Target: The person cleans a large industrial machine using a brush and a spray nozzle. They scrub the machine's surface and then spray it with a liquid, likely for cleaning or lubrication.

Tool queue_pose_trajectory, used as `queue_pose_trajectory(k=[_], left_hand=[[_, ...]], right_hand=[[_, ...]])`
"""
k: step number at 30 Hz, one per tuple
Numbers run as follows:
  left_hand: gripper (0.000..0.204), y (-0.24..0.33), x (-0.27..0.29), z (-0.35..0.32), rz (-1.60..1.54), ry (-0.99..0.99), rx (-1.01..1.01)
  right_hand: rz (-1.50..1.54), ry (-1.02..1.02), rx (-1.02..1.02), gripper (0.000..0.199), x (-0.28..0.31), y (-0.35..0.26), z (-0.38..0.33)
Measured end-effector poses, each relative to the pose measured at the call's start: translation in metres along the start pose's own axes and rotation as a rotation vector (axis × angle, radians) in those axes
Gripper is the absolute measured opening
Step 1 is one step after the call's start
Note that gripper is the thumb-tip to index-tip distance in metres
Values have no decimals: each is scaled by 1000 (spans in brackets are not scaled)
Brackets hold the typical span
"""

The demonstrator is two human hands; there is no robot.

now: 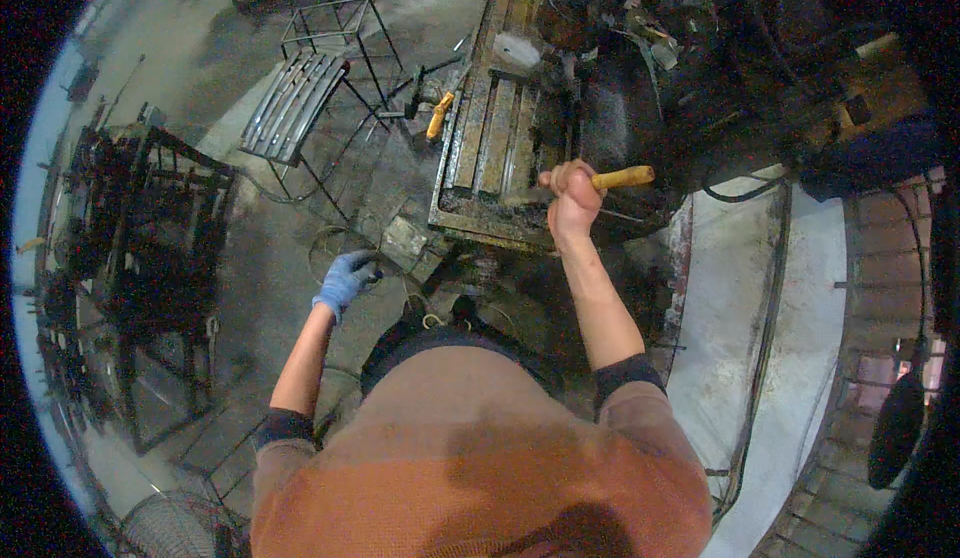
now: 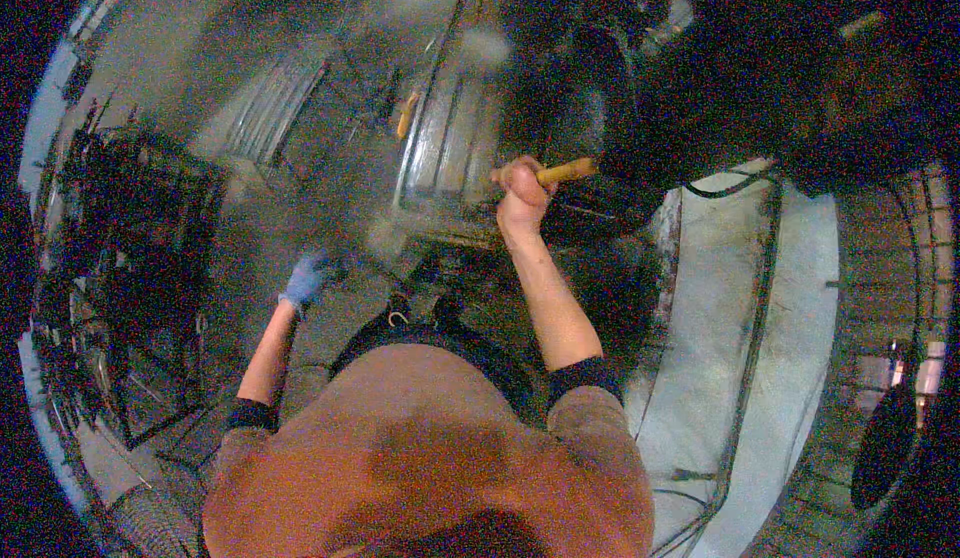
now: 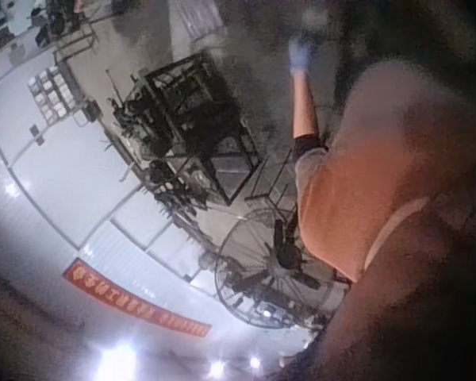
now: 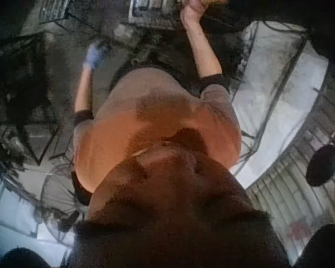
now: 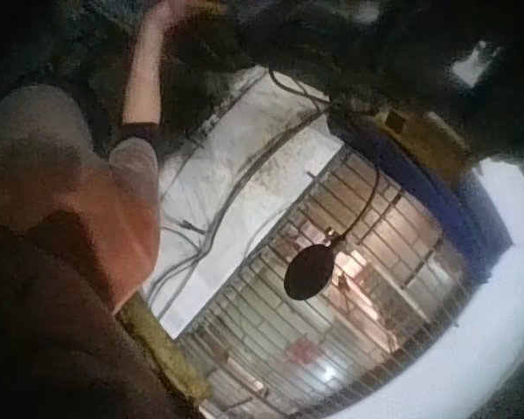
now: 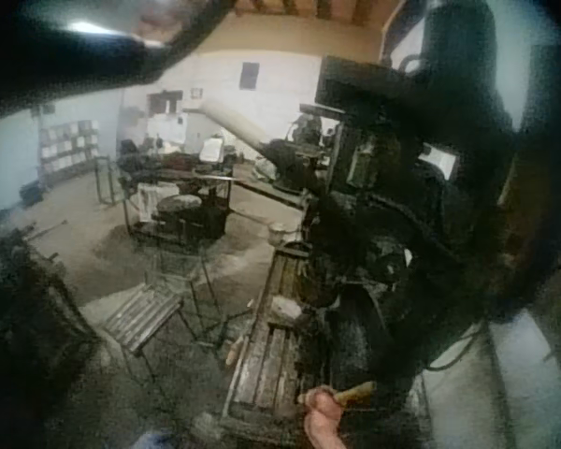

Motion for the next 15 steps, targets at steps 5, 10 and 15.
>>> queue_pose_trajectory(k=[5,10,15], left_hand=[[28,32,-1,15,160,-98,-85],[30,23,20,28,258,-86,-194],[31,-3,29,44,172,-142,-195]], right_hand=[[79,105,-53,24,-19,59,-16],[47,63,-111,28,-10,53,-23],[-53,53,73,30,-17,13,-17]])
Point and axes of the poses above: each hand's wrist, its own z-axis towards the middle knuckle, its own x-axis out of the back of the hand, y = z × x, the point moved 4 cm from there along z, towards the middle knuckle, and after that the axes turned 10 degrees about y, right-handed, at the moved point
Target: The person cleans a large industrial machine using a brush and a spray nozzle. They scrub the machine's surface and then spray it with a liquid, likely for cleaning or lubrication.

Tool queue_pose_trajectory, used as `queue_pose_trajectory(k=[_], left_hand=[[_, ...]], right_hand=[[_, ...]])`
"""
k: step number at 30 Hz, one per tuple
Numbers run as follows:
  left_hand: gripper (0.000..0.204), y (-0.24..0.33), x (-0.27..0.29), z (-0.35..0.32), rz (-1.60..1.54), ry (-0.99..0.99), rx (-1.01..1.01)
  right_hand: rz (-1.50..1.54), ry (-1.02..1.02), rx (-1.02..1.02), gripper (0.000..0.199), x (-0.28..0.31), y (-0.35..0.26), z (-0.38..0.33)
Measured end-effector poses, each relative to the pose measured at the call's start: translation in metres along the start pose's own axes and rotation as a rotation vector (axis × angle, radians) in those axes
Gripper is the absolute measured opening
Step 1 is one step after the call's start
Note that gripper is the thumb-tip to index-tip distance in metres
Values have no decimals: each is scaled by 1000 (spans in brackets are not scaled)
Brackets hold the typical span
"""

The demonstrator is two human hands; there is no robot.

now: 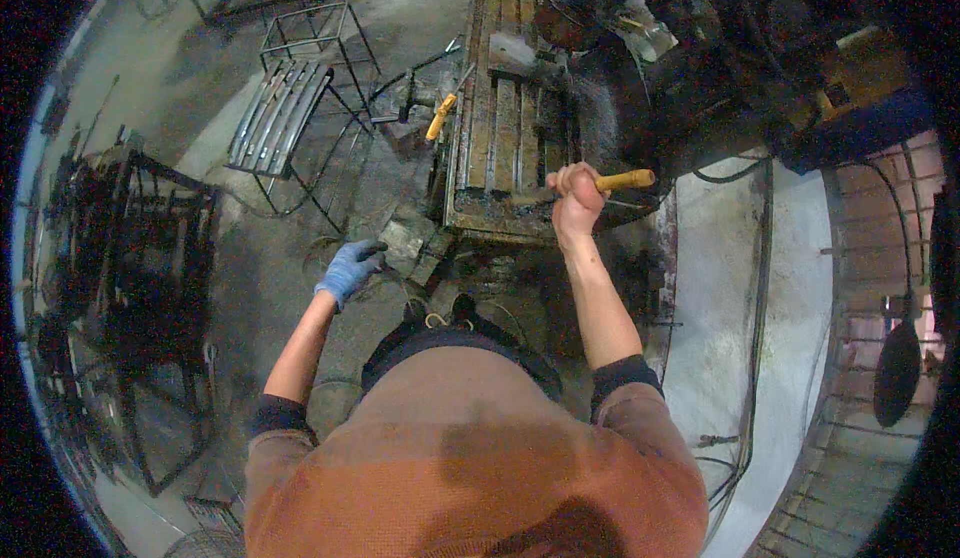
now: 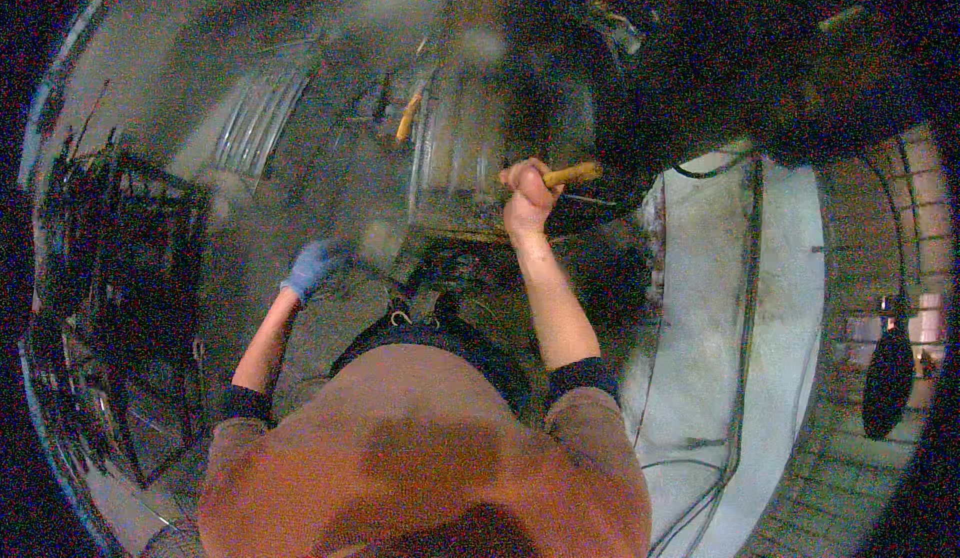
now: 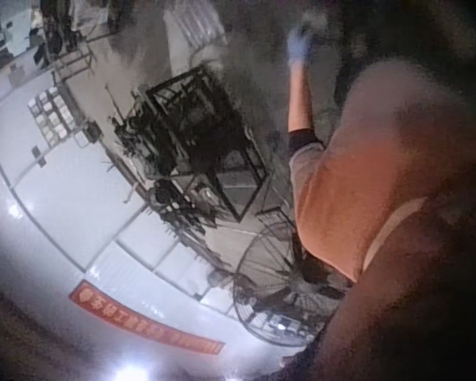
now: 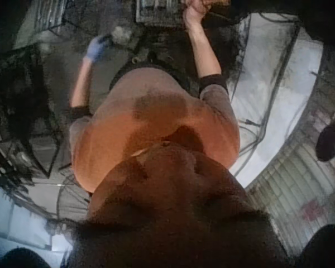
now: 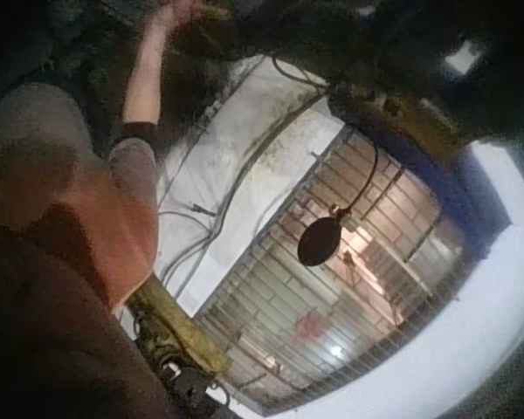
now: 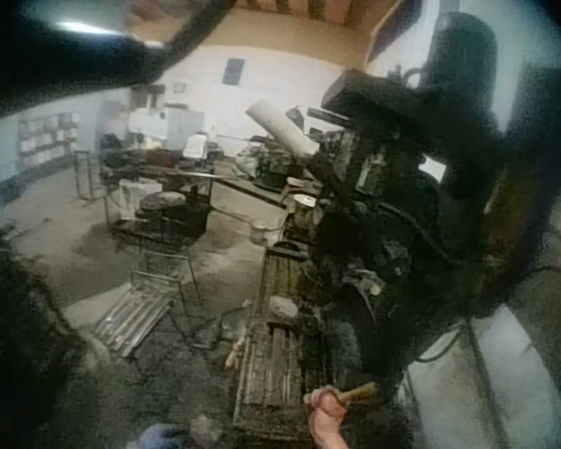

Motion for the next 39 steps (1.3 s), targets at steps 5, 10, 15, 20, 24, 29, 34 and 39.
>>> queue_pose_trajectory(k=[5,10,15,20,24,29,34,39], left_hand=[[30,35,2,5,-37,-60,15],[30,28,12,8,32,53,-171],[29,38,8,4,-18,59,-20],[29,75,-12,21,103,80,-166],[28,120,-32,28,208,148,-271],[30,121,-72,62,213,124,-285],[33,145,-100,81,475,157,-335],[36,142,-117,96,528,131,-281]], right_hand=[[-46,151,-20,31,0,57,-12],[-173,45,52,26,15,19,-4],[-35,32,-30,30,1,6,6],[23,9,-100,31,18,44,5],[-116,17,18,23,29,-9,20],[67,-202,-79,31,56,-60,58],[-115,-182,22,29,68,-57,66],[93,-207,-85,22,81,-46,67]])
Point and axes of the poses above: each hand's wrist, its own z-axis towards the middle knuckle, its own x-axis out of the back of the hand, y = z × x, the point moved 4 cm from there along z, towards the middle knuckle, and after that the axes turned 10 degrees about y, right-handed, at the moved point
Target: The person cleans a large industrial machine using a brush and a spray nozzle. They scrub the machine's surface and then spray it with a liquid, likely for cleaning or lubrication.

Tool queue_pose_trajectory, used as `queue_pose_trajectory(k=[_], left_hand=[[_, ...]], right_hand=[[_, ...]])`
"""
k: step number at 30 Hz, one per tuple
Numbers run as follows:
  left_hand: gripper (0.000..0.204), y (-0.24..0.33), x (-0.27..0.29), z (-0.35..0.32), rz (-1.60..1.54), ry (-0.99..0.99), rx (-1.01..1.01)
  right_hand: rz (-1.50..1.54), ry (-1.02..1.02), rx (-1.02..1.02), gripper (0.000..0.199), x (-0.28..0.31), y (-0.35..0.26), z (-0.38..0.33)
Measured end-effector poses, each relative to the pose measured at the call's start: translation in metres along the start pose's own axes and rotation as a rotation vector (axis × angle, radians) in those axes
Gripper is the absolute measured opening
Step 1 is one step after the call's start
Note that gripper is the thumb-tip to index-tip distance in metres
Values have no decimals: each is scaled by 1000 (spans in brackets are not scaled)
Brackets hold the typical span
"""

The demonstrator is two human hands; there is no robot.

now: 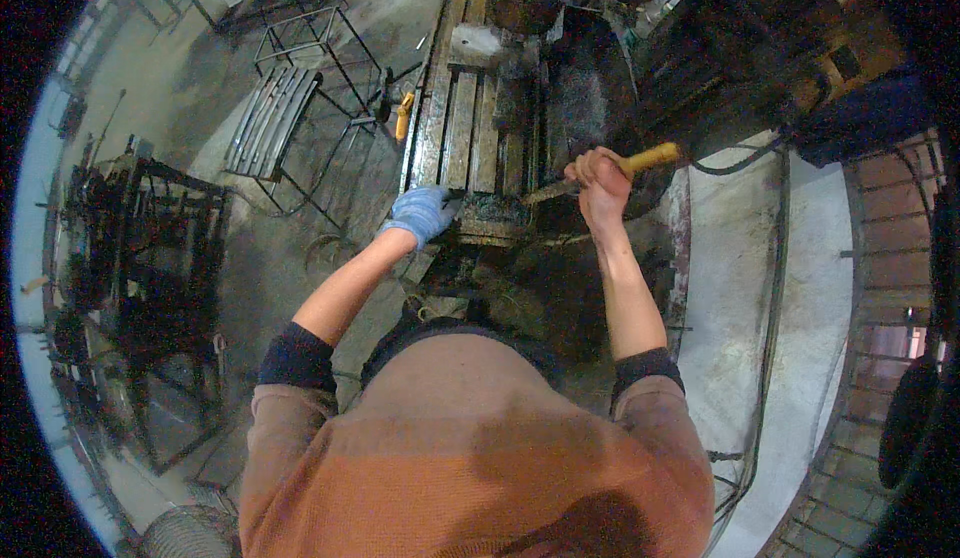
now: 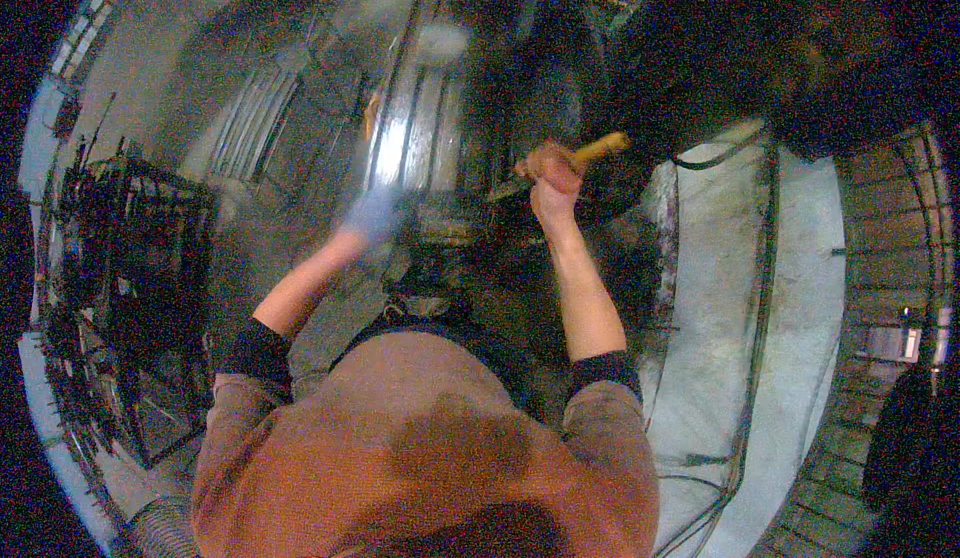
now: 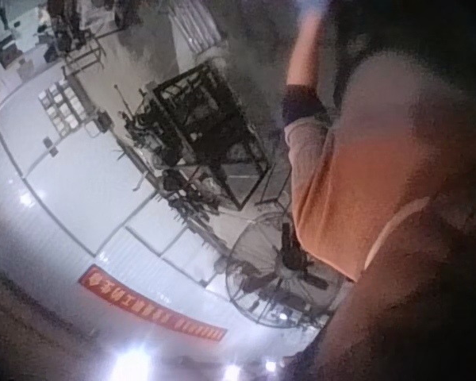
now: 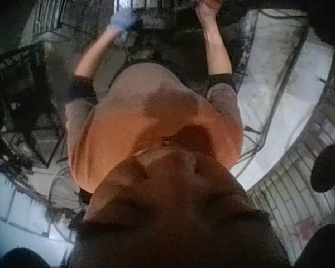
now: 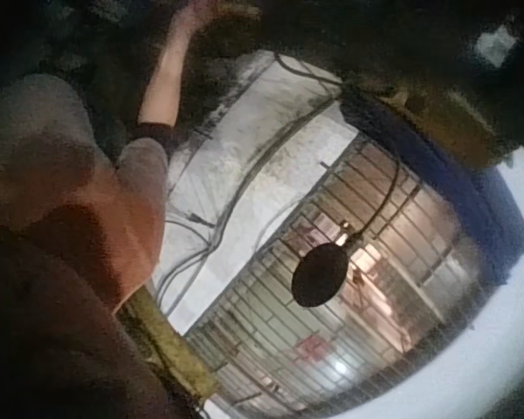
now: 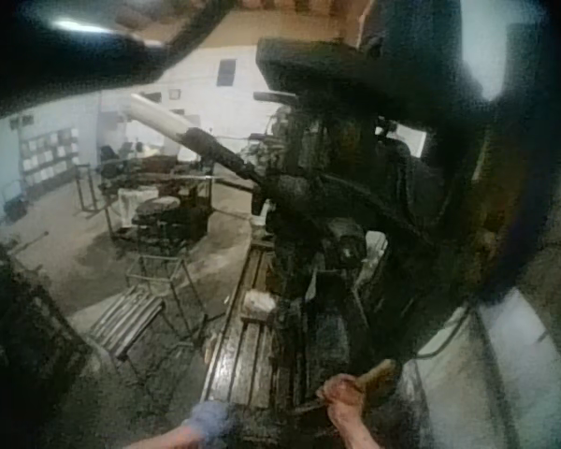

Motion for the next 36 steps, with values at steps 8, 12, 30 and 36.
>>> queue_pose_trajectory(k=[8,12,30,36], left_hand=[[32,2,-27,18,157,-22,-15],[28,5,-24,17,218,-88,-45],[30,4,-26,24,176,-127,-7],[35,24,-25,23,245,-132,61]], right_hand=[[-476,174,73,11,2,51,-18],[-301,155,43,10,-4,66,-27],[-80,-32,-129,19,6,42,-7],[-98,113,-23,14,3,47,-21]])
Point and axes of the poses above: each hand's wrist, its own z-axis towards the middle knuckle, its own x-axis out of the back of the hand, y = z × x, the point moved 4 cm from there along z, towards the middle knuckle, and after that the axes turned 10 degrees about y, right-handed, at the moved point
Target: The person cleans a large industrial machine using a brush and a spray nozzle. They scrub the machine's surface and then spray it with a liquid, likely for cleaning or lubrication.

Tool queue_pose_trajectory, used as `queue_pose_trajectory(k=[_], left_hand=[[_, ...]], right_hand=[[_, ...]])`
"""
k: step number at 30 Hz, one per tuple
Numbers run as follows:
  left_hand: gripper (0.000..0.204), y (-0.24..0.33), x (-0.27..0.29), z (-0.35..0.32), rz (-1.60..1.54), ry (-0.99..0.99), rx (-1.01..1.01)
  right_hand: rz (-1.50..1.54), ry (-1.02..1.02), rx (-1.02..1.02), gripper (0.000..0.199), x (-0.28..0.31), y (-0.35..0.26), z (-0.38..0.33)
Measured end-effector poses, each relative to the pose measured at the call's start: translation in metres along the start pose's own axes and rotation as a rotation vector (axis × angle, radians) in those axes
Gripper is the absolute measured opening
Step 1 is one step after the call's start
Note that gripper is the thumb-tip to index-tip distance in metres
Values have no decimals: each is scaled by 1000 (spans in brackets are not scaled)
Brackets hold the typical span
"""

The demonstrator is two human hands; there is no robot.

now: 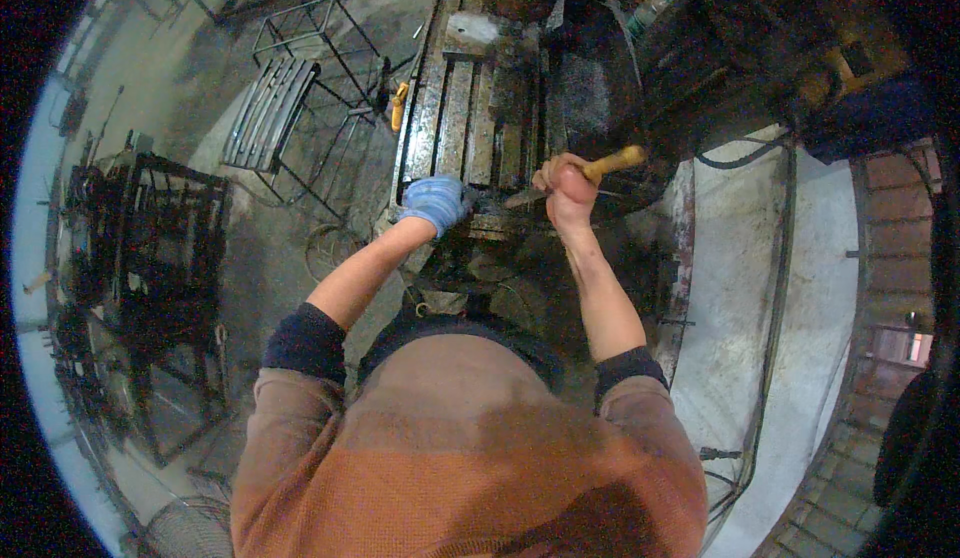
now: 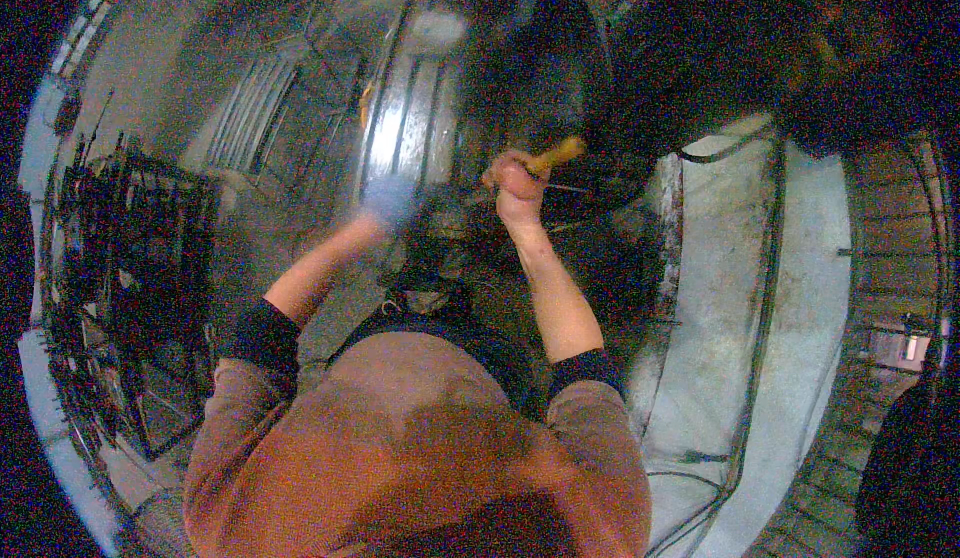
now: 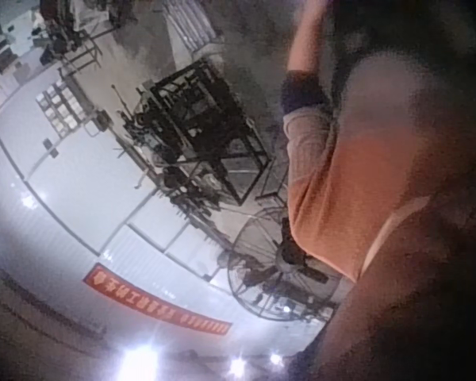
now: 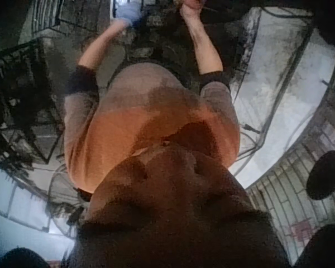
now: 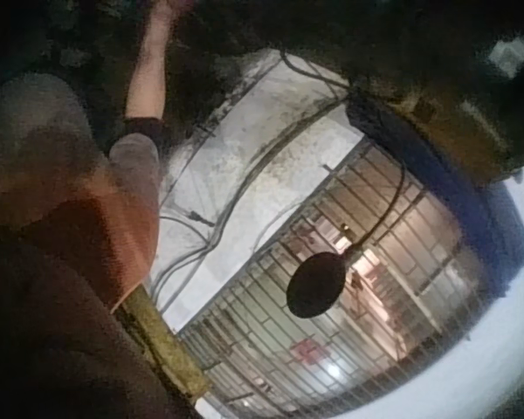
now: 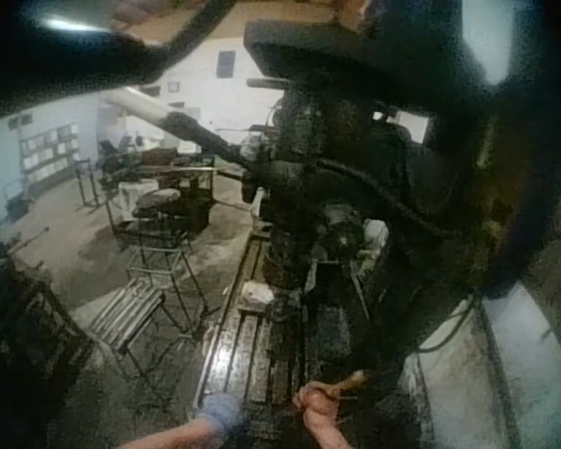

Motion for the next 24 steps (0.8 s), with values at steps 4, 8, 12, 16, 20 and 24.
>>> queue_pose_trajectory(k=[4,8,12,16,20,24], left_hand=[[36,-1,-3,-1,9,24,-2],[36,6,-2,-3,32,62,-70],[37,12,-2,-3,72,19,-70],[42,14,-6,-3,55,3,-58],[45,21,13,-5,33,-34,-43],[44,14,2,-3,61,-52,-41]], right_hand=[[74,66,-49,8,15,-16,0],[79,72,8,14,21,-19,-4],[191,288,-81,24,31,-27,-11],[348,448,-78,28,41,-6,-23],[328,426,-92,31,35,8,-25],[369,387,-152,30,30,-8,-18]])
Point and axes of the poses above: each hand's wrist, its own z-axis towards the middle knuckle, its own x-axis out of the back of the hand, y = z × x, the point moved 4 cm from there along z, towards the middle knuckle, and after that the axes turned 10 degrees about y, right-handed, at the moved point
